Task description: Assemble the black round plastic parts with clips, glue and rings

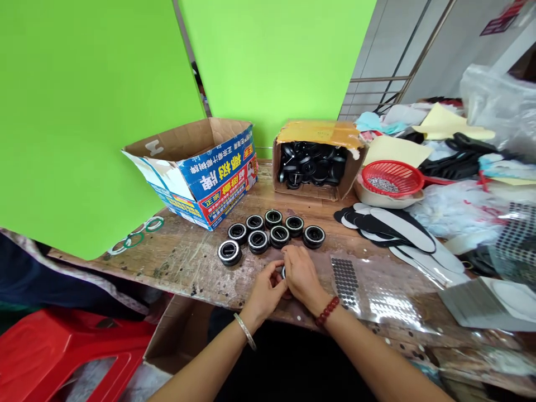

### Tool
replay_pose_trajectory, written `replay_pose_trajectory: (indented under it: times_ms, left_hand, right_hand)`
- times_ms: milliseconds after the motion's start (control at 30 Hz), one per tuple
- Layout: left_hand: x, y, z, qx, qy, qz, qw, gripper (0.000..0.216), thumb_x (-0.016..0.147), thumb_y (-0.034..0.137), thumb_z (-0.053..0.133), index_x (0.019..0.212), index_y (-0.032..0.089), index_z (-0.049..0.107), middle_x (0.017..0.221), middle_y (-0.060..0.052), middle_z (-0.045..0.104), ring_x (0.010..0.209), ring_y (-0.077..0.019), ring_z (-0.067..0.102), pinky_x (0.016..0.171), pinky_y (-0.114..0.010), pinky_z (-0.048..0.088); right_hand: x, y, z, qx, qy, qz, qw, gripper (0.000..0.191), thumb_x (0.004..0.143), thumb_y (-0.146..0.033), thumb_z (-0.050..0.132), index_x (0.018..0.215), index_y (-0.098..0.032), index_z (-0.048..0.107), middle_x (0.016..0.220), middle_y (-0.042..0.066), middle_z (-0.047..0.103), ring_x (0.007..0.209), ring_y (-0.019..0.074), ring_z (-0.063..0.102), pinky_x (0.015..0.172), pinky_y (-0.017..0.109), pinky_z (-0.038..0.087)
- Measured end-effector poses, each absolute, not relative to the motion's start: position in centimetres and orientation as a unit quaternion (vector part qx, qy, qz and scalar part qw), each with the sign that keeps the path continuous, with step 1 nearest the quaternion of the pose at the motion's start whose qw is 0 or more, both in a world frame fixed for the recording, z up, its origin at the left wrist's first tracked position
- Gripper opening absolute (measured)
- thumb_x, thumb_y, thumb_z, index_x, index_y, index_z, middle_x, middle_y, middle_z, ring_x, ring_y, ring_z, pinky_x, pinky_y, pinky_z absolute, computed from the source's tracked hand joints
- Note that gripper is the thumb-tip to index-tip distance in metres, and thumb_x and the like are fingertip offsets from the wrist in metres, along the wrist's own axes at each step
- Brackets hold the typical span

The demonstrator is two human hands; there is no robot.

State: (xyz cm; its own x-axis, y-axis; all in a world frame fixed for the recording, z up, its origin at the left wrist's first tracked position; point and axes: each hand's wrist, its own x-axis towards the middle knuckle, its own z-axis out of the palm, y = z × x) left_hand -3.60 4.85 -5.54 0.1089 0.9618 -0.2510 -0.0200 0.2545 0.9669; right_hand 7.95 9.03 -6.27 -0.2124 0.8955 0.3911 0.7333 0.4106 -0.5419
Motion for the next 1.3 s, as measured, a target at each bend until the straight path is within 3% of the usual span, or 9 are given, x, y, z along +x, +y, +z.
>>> replay_pose_trajectory:
  times_ms: [233,400,533,667,833,967,1067,1167,1300]
  left_hand:
    - [-4.5,3.1,-4.2,0.423,0.573,0.424,0.559,0.06,0.077,0.052,0.065,0.125,0.019,0.049,0.076,0.003,0.058,0.062,-0.0161,0.062,0.06,-0.031,0.054]
    - [-4.2,0.7,-3.1,0.556,0.558,0.408,0.461,0.028,0.087,0.046,0.057,0.094,0.02,0.062,0.082,-0.002,0.062,0.076,-0.0173,0.061,0.072,-0.029,0.049]
    - [-2.0,-0.6,-2.2,0.656,0.512,0.319,0.454,0.023,0.092,0.038,0.052,0.083,0.02,0.064,0.082,-0.003,0.063,0.079,-0.0178,0.06,0.074,-0.028,0.045]
    - [-0.5,-0.8,-1.8,0.679,0.495,0.286,0.461,0.025,0.093,0.038,0.05,0.083,0.021,0.065,0.082,-0.003,0.065,0.079,-0.0186,0.06,0.073,-0.028,0.044]
    - [-0.7,-0.7,-2.4,0.666,0.498,0.282,0.477,0.027,0.092,0.044,0.053,0.084,0.022,0.066,0.083,-0.004,0.067,0.079,-0.0203,0.061,0.074,-0.028,0.045]
    - [-1.4,-1.0,-2.7,0.655,0.51,0.27,0.488,0.032,0.091,0.049,0.053,0.083,0.021,0.065,0.08,-0.003,0.065,0.077,-0.0202,0.059,0.073,-0.028,0.045]
    - [-2.1,-1.2,-2.6,0.634,0.524,0.274,0.499,0.034,0.089,0.052,0.054,0.082,0.021,0.065,0.078,-0.003,0.064,0.075,-0.0196,0.058,0.071,-0.027,0.044]
    - [-3.0,-1.1,-2.8,0.61,0.533,0.29,0.509,0.036,0.087,0.054,0.056,0.082,0.02,0.065,0.078,-0.003,0.063,0.076,-0.0193,0.057,0.071,-0.026,0.044]
    - [-4.2,-0.9,-3.6,0.584,0.537,0.312,0.522,0.038,0.085,0.056,0.059,0.082,0.019,0.066,0.076,-0.002,0.06,0.073,-0.0179,0.053,0.069,-0.026,0.043]
  right_hand:
    - [14.7,7.5,-3.1,-0.52,-0.73,0.183,0.405,0.021,0.092,-0.03,0.046,0.097,-0.018,0.064,0.097,0.01,0.07,0.092,0.0224,0.062,0.085,0.036,0.047]
    - [23.2,5.2,-2.9,-0.618,-0.673,0.233,0.333,0.017,0.084,-0.033,0.053,0.079,-0.021,0.064,0.074,0.004,0.068,0.068,0.0197,0.061,0.067,0.032,0.046]
    - [25.4,4.2,-4.4,-0.635,-0.669,0.235,0.306,0.019,0.084,-0.032,0.051,0.077,-0.021,0.064,0.073,0.003,0.068,0.067,0.0192,0.062,0.065,0.03,0.046]
    - [25.9,5.8,-4.3,-0.677,-0.682,0.135,0.244,0.019,0.087,-0.025,0.048,0.078,-0.019,0.063,0.078,0.004,0.069,0.074,0.0184,0.063,0.07,0.028,0.048]
    - [27.9,10.7,-2.9,-0.765,-0.619,0.018,0.176,0.026,0.088,-0.012,0.045,0.101,-0.008,0.067,0.111,0.02,0.068,0.111,0.0277,0.059,0.097,0.038,0.042]
    - [30.0,14.1,-2.4,-0.838,-0.526,-0.026,0.142,0.041,0.084,-0.005,0.044,0.121,0.006,0.057,0.131,0.036,0.053,0.13,0.0382,0.046,0.102,0.048,0.037]
    - [31.0,15.4,-2.3,-0.872,-0.476,-0.016,0.114,0.04,0.083,-0.006,0.047,0.119,0.008,0.059,0.12,0.04,0.058,0.121,0.0413,0.055,0.094,0.05,0.043]
    - [31.4,15.6,-2.0,-0.881,-0.464,0.006,0.095,0.031,0.084,-0.009,0.051,0.108,0.003,0.067,0.102,0.033,0.067,0.103,0.0371,0.067,0.084,0.044,0.049]
    - [31.5,14.9,-0.5,-0.882,-0.46,-0.002,0.099,0.028,0.085,-0.007,0.048,0.101,0.0,0.071,0.096,0.031,0.07,0.097,0.0352,0.069,0.08,0.041,0.05]
